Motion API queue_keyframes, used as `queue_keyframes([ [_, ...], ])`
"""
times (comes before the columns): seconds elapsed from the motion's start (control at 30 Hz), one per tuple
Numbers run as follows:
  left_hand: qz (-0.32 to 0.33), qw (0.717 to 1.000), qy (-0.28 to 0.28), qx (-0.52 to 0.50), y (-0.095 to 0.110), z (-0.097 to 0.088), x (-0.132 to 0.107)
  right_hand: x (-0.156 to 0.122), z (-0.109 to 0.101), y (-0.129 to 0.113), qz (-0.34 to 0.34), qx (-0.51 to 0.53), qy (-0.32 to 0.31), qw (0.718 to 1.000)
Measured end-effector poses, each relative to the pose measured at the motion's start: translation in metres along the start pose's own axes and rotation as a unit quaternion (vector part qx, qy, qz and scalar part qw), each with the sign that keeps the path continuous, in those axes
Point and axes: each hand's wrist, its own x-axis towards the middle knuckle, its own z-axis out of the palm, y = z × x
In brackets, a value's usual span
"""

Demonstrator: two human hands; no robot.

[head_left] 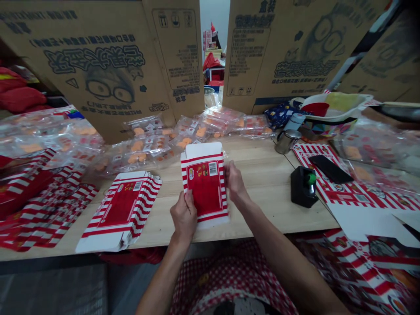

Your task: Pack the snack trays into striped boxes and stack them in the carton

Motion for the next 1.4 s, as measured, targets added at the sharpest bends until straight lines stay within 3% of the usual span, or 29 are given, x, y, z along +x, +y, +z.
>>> queue_keyframes([
  [0.1, -0.059, 0.997, -0.040, -0.042, 0.001, 0.004, 0.001, -0.012, -0.013, 0.010, -0.020, -0.075, 0.054, 0.996],
  [0.23, -0.096, 0.986, -0.129, -0.040, 0.011, 0.017, -0.020, 0.000, -0.028, 0.017, -0.039, -0.094, 0.132, 0.986],
  [0.37, -0.086, 0.983, -0.150, -0.068, 0.014, 0.027, -0.040, 0.014, -0.030, 0.024, -0.041, -0.089, 0.134, 0.986],
  [0.5, -0.099, 0.975, -0.179, -0.092, 0.004, 0.020, -0.038, 0.005, -0.034, 0.028, -0.070, -0.111, 0.139, 0.981],
  [0.57, -0.099, 0.960, -0.232, -0.120, -0.002, 0.013, -0.029, -0.007, -0.041, 0.031, -0.105, -0.138, 0.113, 0.978],
  [0.63, -0.102, 0.941, -0.263, -0.187, -0.006, 0.006, -0.019, -0.022, -0.048, 0.037, -0.129, -0.163, 0.047, 0.977],
  [0.7, -0.106, 0.937, -0.222, -0.250, -0.007, 0.003, -0.011, -0.039, -0.053, 0.046, -0.121, -0.158, -0.033, 0.979],
  [0.8, -0.116, 0.951, -0.129, -0.255, -0.006, 0.006, -0.006, -0.058, -0.056, 0.058, -0.065, -0.086, -0.108, 0.988],
  [0.97, -0.186, 0.936, -0.129, -0.269, -0.006, 0.013, -0.024, -0.068, -0.066, 0.062, 0.022, -0.015, -0.111, 0.993],
  [1.07, -0.260, 0.896, -0.163, -0.320, -0.007, 0.011, -0.030, -0.068, -0.074, 0.053, 0.037, -0.020, -0.138, 0.990],
  [1.17, -0.311, 0.846, -0.195, -0.386, -0.006, 0.005, -0.021, -0.065, -0.078, 0.041, 0.046, -0.019, -0.155, 0.987],
  [1.3, -0.330, 0.810, -0.216, -0.434, -0.005, -0.005, -0.005, -0.057, -0.080, 0.030, 0.067, -0.017, -0.177, 0.982],
  [1.4, -0.305, 0.815, -0.256, -0.422, -0.011, -0.010, -0.003, -0.056, -0.083, 0.029, 0.055, -0.059, -0.195, 0.977],
])
